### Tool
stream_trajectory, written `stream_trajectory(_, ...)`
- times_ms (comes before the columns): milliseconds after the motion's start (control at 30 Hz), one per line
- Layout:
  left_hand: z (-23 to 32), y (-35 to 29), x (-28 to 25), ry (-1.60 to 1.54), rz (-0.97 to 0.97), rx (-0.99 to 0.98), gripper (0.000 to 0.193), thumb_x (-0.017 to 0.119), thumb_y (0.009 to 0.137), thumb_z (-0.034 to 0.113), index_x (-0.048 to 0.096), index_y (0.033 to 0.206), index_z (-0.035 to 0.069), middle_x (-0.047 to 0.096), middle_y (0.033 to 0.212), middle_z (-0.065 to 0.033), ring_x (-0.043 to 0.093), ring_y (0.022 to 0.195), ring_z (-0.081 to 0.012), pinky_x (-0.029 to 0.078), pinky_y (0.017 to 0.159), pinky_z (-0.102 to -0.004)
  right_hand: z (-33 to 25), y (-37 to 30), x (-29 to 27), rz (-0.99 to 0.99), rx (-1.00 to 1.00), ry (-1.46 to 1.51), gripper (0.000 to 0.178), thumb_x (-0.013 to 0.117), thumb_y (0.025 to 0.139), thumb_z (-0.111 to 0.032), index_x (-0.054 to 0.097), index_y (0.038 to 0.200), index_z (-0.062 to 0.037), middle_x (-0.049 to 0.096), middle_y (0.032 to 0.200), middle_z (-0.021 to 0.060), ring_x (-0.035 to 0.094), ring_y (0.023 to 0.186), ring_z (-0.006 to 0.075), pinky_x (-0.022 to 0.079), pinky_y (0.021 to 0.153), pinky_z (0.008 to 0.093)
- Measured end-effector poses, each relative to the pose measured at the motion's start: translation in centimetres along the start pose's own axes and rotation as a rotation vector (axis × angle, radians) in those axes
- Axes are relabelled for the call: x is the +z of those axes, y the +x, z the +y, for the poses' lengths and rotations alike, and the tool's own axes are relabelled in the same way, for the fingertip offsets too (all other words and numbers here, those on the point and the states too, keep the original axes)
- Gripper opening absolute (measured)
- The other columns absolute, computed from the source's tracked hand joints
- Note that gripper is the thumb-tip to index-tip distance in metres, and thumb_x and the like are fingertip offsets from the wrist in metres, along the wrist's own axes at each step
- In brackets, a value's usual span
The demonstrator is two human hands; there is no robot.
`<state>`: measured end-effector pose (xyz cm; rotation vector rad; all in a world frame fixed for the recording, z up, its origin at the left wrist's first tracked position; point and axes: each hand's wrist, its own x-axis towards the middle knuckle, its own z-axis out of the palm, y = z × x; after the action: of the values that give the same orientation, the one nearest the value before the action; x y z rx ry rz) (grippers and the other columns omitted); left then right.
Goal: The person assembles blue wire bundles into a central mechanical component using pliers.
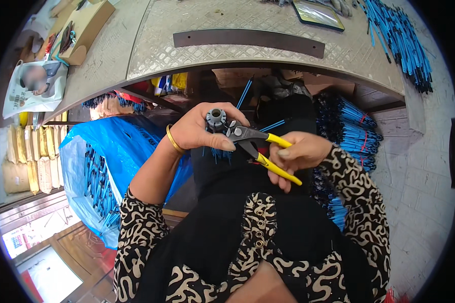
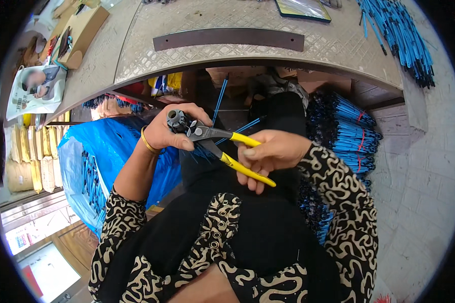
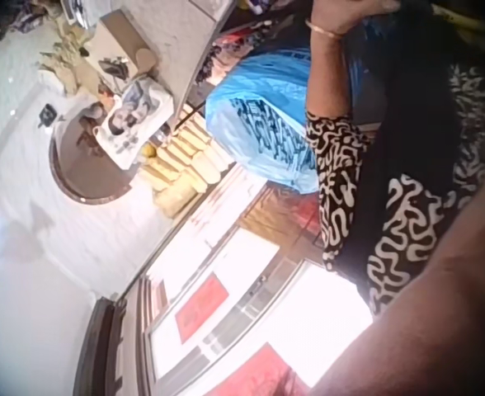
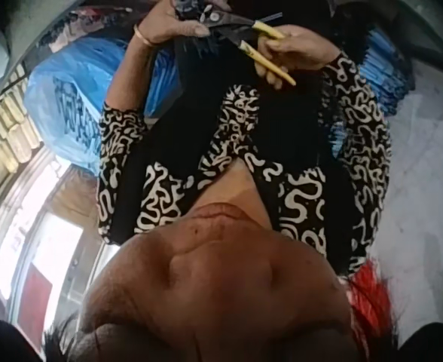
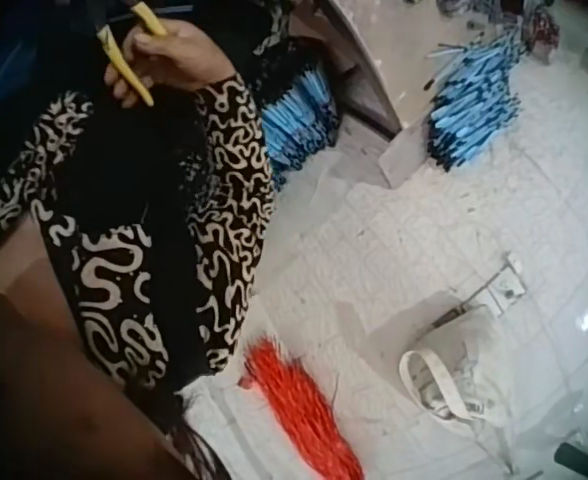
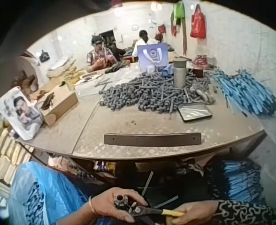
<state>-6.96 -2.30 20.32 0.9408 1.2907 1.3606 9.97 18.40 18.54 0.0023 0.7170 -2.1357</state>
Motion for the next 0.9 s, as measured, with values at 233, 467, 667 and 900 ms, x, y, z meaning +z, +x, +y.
stream_trajectory(233, 0.8, -0.1, 0.4, 0.052, 0.016, -0.083, 0.046, 0.080, 0.056, 0.020, 0.062, 0.095, 0.001, 0.059, 0.091, -0.0054, 0.055, 0.084, -0.0151, 0.042, 0.078, -0.0272, -4.2, -1.2, 2.2, 0.203, 0.101, -0.323, 0.029, 0.050, 0.089, -0.025, 0.051, 0.095, 0.0037, 0.057, 0.099, 0.0207, 0.063, 0.087, 0.0259, 0.055, 0.072, 0.0347)
stream_trajectory(467, 0.6, 0.0, 0.4, 0.055, 0.024, 0.024, 0.033, 0.075, 0.065, 0.008, 0.061, 0.095, 0.002, 0.059, 0.085, -0.0008, 0.054, 0.080, -0.0092, 0.042, 0.073, -0.0234, -5.4, -1.4, 3.6, 0.304, 0.121, -0.586, 0.030, 0.051, 0.089, -0.027, 0.051, 0.099, 0.0013, 0.056, 0.101, 0.0165, 0.062, 0.087, 0.0226, 0.054, 0.069, 0.0313)
stream_trajectory(667, 0.5, -0.2, 0.6, 0.049, 0.080, -0.022, 0.039, 0.077, 0.059, 0.018, 0.063, 0.091, 0.002, 0.057, 0.084, -0.0042, 0.053, 0.077, -0.0135, 0.042, 0.071, -0.0257, -5.4, -1.4, 4.0, 0.324, 0.080, -0.873, 0.031, 0.050, 0.089, -0.030, 0.051, 0.102, -0.0022, 0.057, 0.092, 0.0089, 0.058, 0.077, 0.0136, 0.049, 0.064, 0.0253)
stream_trajectory(900, 0.5, -0.4, 0.8, 0.056, 0.109, -0.004, 0.036, 0.077, 0.060, 0.018, 0.062, 0.090, 0.002, 0.057, 0.083, -0.0047, 0.053, 0.077, -0.0136, 0.041, 0.070, -0.0258, -3.7, -0.9, 3.8, 0.396, 0.002, -0.911, 0.032, 0.050, 0.090, -0.031, 0.051, 0.105, -0.0025, 0.057, 0.083, 0.0045, 0.056, 0.068, 0.0098, 0.047, 0.062, 0.0235)
